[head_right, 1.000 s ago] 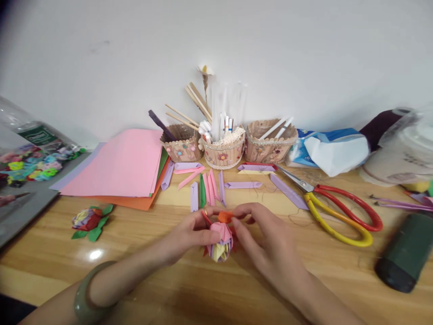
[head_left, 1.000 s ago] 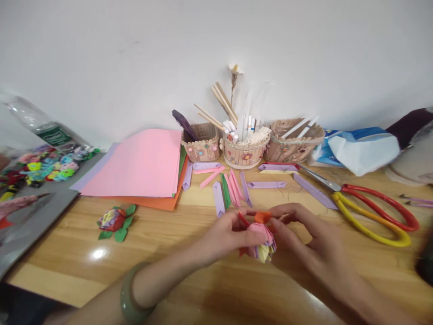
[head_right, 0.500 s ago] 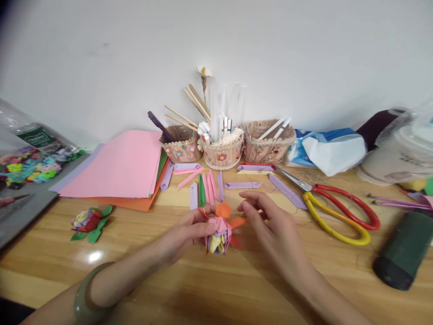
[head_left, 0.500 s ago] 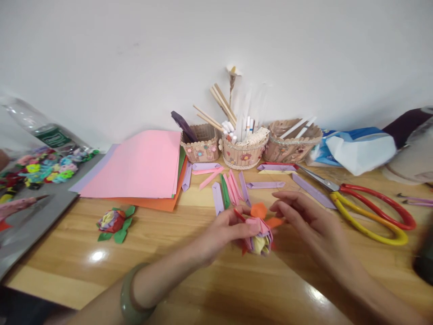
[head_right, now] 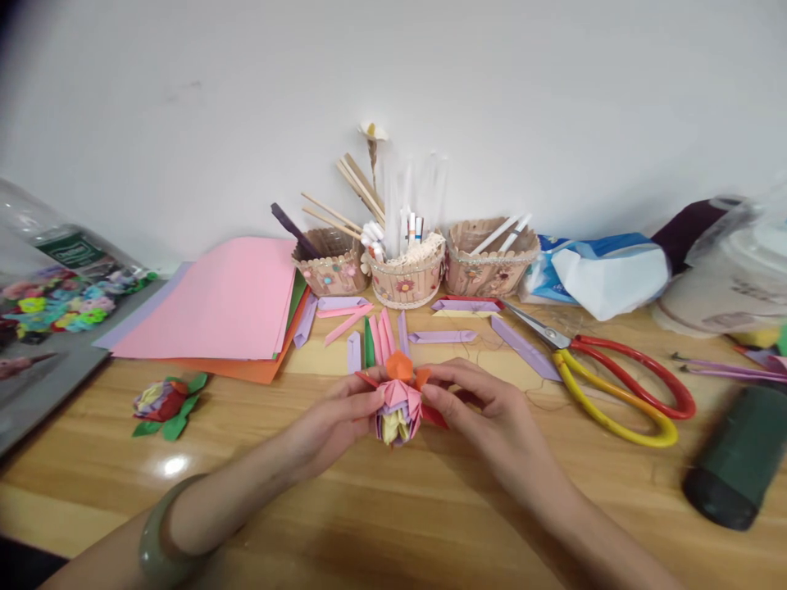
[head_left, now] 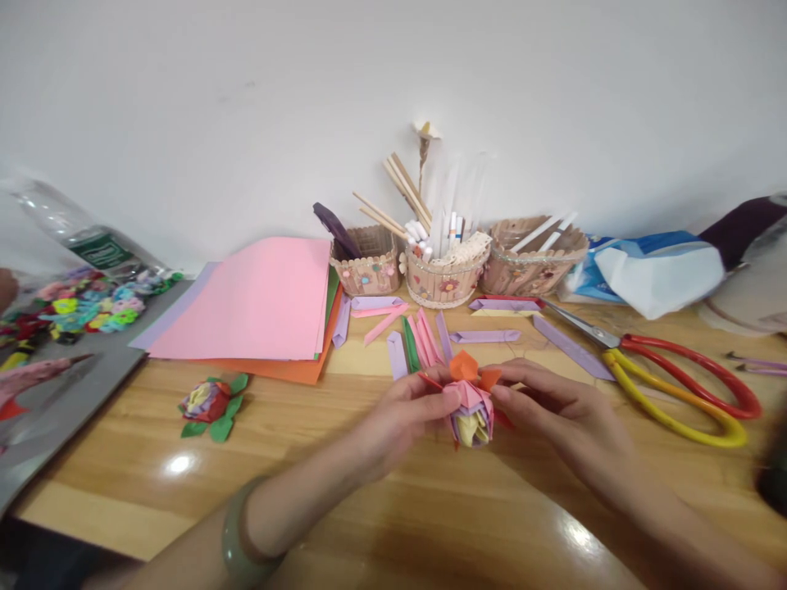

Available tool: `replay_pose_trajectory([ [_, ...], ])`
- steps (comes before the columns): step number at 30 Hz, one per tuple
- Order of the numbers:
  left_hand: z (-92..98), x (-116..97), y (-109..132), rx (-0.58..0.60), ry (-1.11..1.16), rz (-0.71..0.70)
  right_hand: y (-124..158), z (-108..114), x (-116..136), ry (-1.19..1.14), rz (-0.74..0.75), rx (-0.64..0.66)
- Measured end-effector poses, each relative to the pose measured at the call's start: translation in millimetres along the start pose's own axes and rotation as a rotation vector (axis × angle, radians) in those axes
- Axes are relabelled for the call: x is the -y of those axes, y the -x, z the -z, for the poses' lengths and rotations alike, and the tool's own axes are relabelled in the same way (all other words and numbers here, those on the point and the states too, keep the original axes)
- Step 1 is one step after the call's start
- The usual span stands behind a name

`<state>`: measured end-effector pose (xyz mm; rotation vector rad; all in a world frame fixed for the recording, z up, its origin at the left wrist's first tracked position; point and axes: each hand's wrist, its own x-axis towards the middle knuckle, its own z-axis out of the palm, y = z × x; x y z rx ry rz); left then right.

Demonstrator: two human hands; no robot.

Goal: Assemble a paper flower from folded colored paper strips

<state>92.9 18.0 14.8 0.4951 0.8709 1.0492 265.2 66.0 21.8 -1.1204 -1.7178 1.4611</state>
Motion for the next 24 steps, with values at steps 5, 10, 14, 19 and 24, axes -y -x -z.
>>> replay_pose_trajectory([
  [5, 5.1, -2.3, -4.1, 0.068, 0.005, 0.026, 1.3, -2.9, 7.2, -0.048, -0.073, 0.033],
  [10, 6.0, -0.6, -4.8, 0.036, -0.032, 0.075, 3.5, -4.8, 6.8, -0.121, -0.116, 0.119],
  [14, 1.2, 0.2, -2.2, -0.040, -0.131, 0.060, 2.2, -5.1, 3.0, -0.096, -0.162, 0.151],
  [19, -0.8, 0.6, -3.2, -0.097, -0.177, 0.099, -1.0, -5.6, 5.5, -0.028, -0.232, 0.127],
  [24, 1.1, 1.9, -5.4, -0.101, -0.191, 0.057, -0.9, -6.1, 5.5, -0.026, -0.259, 0.136],
])
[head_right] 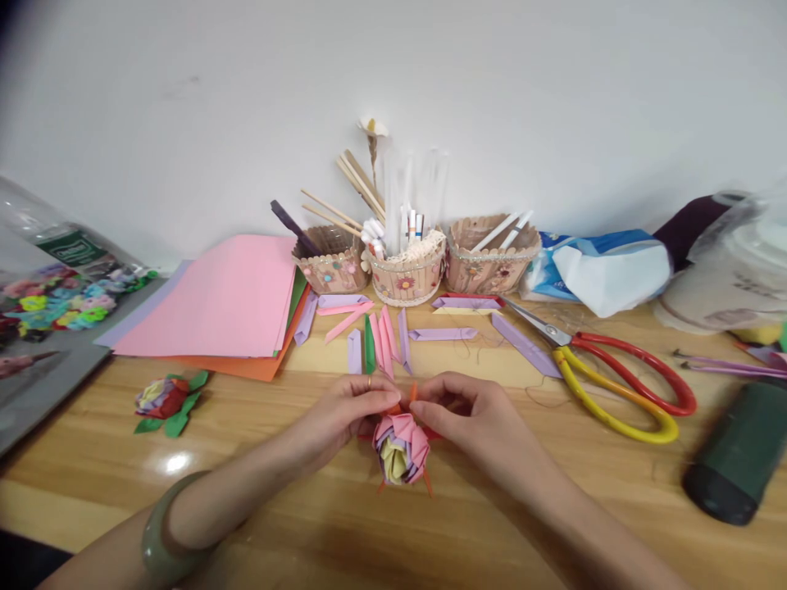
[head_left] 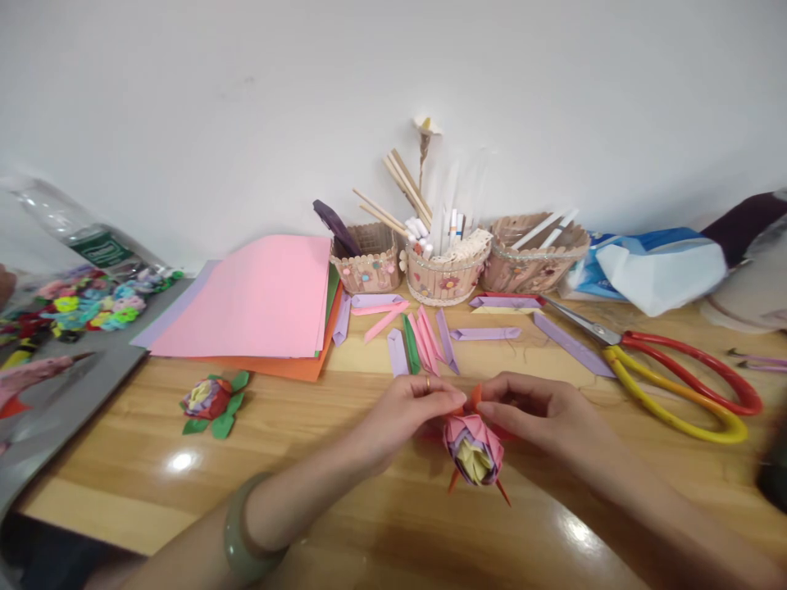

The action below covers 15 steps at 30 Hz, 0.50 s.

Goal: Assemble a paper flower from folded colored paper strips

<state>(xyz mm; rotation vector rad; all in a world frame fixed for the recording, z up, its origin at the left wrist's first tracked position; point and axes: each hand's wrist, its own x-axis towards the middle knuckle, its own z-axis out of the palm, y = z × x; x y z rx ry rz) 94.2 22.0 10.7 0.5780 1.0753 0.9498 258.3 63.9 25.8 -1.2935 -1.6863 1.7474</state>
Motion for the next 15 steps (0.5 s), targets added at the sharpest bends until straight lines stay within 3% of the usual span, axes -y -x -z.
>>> replay_pose_trajectory([
  [8, 0.0, 1, 1, -0.026, -0.001, -0.005, -3, 2, -7, 0.008, 0.046, -0.010],
  [15, -0.8, 1, 0, -0.017, -0.128, -0.113, 1, -3, -12, -0.064, 0.139, 0.026],
])
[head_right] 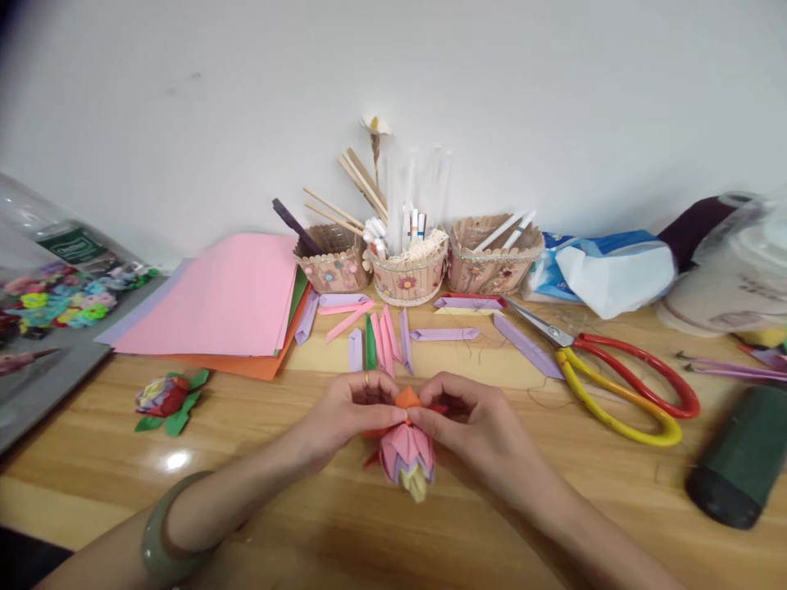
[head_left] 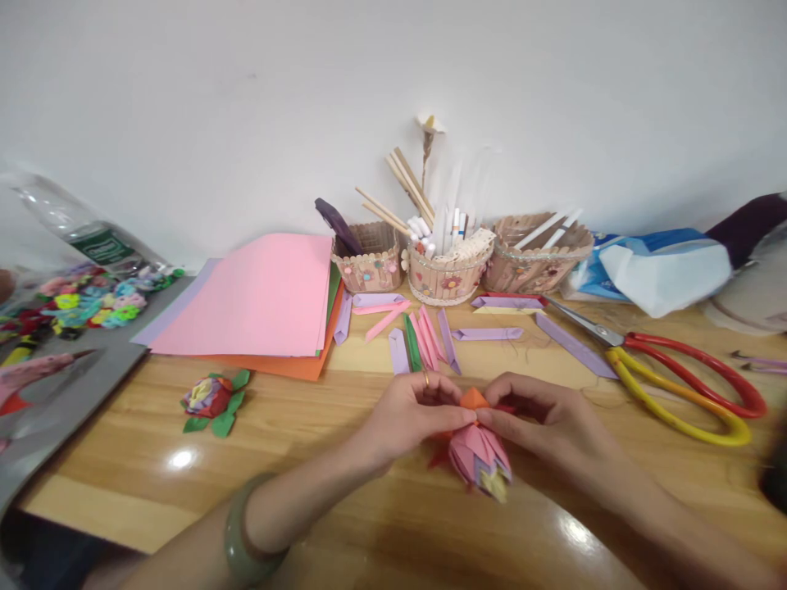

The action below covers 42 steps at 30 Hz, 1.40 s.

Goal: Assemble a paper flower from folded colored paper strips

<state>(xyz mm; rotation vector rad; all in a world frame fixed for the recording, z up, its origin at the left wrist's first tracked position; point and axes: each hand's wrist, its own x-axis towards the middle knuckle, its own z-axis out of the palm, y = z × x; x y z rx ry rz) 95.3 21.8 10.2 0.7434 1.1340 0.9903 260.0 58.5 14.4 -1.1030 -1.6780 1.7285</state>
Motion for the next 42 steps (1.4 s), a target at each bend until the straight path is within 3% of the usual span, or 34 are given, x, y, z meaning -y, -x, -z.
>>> replay_pose_trajectory([
  [9, 1.6, 0, 1, -0.024, -0.031, -0.081, 1, -2, 1, 0.014, 0.005, 0.004],
  [21, 0.3, 4, 3, -0.073, -0.180, -0.112, 10, -9, -3, 0.414, 0.162, -0.074],
  [26, 3.8, -1, 2, -0.088, -0.230, -0.155, 9, -5, -1, 0.562, 0.269, -0.020],
  [34, 5.3, 6, -1, 0.049, -0.293, -0.101, 2, -2, 1, 0.361, 0.229, -0.027],
  [38, 4.9, 5, -2, -0.012, -0.257, -0.111, -2, 2, -1, 0.178, 0.070, -0.117],
  [42, 4.1, 2, -5, -0.091, -0.202, -0.179, -5, 8, -2, 0.116, -0.036, -0.058],
])
